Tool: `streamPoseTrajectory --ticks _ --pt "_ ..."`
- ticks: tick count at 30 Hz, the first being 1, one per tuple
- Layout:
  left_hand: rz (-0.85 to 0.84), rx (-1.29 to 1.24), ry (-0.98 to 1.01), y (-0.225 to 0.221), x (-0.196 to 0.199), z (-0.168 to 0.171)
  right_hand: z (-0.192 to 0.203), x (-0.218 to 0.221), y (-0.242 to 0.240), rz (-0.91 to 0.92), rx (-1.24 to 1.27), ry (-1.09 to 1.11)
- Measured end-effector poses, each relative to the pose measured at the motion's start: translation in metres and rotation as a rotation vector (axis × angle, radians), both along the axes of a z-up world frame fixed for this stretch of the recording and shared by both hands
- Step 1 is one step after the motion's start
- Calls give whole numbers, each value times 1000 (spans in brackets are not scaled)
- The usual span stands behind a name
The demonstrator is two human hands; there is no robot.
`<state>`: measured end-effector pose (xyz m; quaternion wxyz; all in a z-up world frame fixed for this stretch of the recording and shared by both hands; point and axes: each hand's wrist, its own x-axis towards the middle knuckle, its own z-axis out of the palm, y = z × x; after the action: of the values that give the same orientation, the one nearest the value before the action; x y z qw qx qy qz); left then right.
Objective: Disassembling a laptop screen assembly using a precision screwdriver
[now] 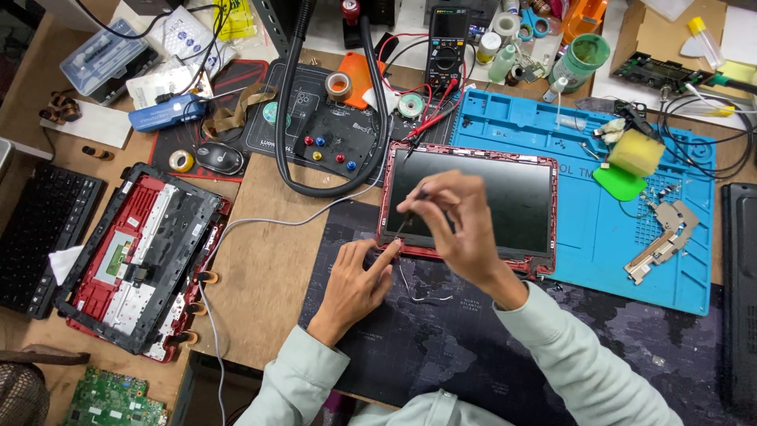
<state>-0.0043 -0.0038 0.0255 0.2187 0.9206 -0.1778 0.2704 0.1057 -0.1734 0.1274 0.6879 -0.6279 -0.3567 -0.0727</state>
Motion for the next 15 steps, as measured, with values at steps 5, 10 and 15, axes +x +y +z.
streamPoseTrajectory --ticks 5,10,15 --pt "47 -271 145 -4 5 15 6 17 -53 -155 -136 11" --pt "183 -361 313 -13 31 28 14 19 -109 -342 -507 67" --pt "223 -492 580 -9 53 31 -6 18 -164 -512 -1039 435"
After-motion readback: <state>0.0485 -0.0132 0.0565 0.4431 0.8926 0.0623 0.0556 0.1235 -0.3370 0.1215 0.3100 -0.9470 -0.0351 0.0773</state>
